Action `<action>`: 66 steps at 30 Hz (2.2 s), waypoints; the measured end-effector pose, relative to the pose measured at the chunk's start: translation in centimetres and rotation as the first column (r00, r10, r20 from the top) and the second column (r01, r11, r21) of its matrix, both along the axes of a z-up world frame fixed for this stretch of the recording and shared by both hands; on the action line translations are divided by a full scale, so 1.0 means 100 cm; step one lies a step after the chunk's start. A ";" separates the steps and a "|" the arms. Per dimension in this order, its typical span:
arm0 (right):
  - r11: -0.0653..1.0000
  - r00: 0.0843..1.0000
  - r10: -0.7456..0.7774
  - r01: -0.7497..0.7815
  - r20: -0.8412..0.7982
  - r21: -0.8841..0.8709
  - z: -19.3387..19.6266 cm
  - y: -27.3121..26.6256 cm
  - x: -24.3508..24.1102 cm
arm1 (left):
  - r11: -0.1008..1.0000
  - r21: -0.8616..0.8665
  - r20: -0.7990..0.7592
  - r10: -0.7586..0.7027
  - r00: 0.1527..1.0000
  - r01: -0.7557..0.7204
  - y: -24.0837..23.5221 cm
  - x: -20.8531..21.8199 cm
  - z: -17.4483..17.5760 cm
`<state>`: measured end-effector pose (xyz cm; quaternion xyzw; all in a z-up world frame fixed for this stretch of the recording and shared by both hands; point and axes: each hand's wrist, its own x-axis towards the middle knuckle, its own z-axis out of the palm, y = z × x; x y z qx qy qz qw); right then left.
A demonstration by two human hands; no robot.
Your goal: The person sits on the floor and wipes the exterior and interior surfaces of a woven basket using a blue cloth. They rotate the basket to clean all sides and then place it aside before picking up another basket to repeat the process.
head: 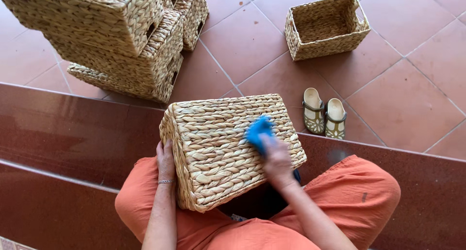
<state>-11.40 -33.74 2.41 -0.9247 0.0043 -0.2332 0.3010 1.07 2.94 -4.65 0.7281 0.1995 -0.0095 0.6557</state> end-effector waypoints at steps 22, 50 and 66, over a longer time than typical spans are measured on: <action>0.992 0.983 0.110 -0.117 0.145 0.038 0.003 0.016 0.040 | 0.991 0.132 0.030 -0.019 0.999 0.015 0.003 -0.005 -0.014; 0.982 0.973 -0.183 0.174 -0.139 -0.073 -0.059 -0.027 0.139 | 0.984 0.177 -0.013 -0.007 1.000 0.009 -0.008 -0.010 0.005; 0.931 0.935 0.326 -0.343 0.140 0.120 0.094 0.107 -0.031 | 0.992 0.121 0.013 0.042 0.999 -0.043 -0.003 -0.005 -0.002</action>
